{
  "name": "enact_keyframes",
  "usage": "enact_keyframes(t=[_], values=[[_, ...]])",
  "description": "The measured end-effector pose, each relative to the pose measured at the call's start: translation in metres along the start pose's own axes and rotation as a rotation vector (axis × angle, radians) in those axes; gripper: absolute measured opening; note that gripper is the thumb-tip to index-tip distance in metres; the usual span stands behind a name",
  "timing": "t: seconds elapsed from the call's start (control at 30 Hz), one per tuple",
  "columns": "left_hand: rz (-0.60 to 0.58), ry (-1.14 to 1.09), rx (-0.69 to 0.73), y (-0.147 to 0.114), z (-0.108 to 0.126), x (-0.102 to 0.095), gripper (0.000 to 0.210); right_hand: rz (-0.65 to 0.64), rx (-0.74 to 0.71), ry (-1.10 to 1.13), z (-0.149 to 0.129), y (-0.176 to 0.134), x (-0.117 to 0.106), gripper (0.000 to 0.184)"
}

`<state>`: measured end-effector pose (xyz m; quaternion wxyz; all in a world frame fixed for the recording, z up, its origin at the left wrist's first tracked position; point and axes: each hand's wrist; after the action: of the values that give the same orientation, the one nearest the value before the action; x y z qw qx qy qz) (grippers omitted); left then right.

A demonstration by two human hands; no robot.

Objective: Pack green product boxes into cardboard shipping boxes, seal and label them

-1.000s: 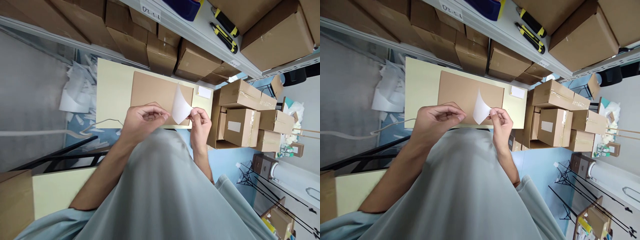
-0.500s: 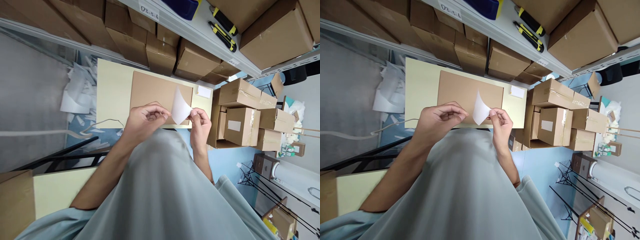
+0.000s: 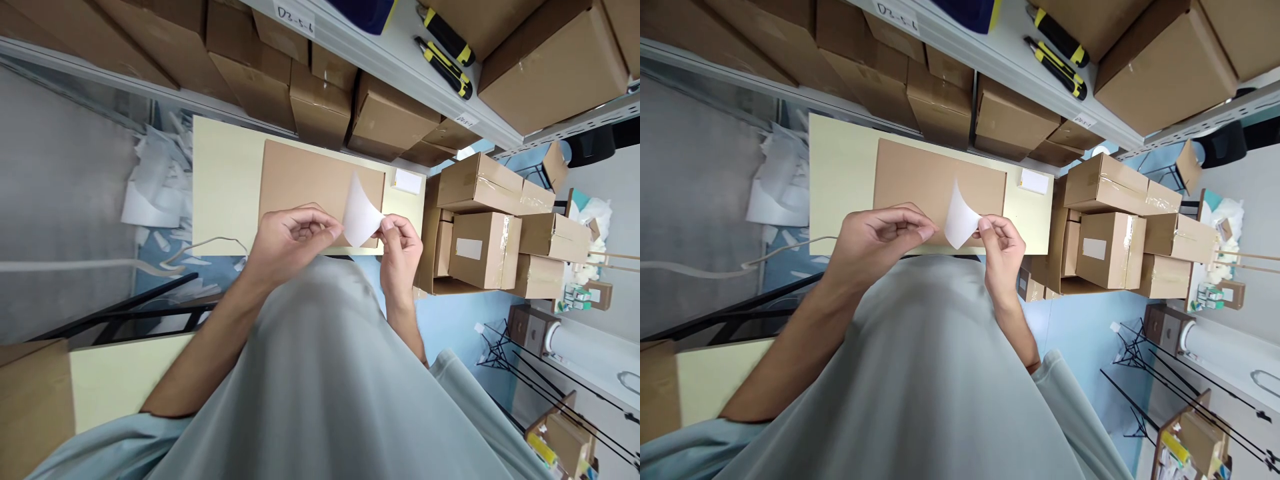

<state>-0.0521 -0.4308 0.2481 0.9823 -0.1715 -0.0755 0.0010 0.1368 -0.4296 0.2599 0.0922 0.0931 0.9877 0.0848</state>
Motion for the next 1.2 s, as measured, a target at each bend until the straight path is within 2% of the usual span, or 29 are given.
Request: enact_keyframes(t=[0.73,1.2], values=[[-0.029,-0.001,0.050,0.007,-0.006,-0.005,0.012,0.031,0.019,0.103,-0.003,0.001,0.003,0.030],[-0.019,-0.002,-0.011,0.011,0.001,-0.009,0.011,0.021,0.022,0.082,-0.002,0.008,0.007,0.029]])
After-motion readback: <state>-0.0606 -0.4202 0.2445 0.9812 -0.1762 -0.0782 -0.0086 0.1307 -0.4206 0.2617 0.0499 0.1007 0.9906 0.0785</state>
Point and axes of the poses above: each hand's wrist, its own y-axis towards the middle knuckle, its own x-axis out of the palm, z = x × y, and after that the axes turned 12 degrees about -x, right-handed
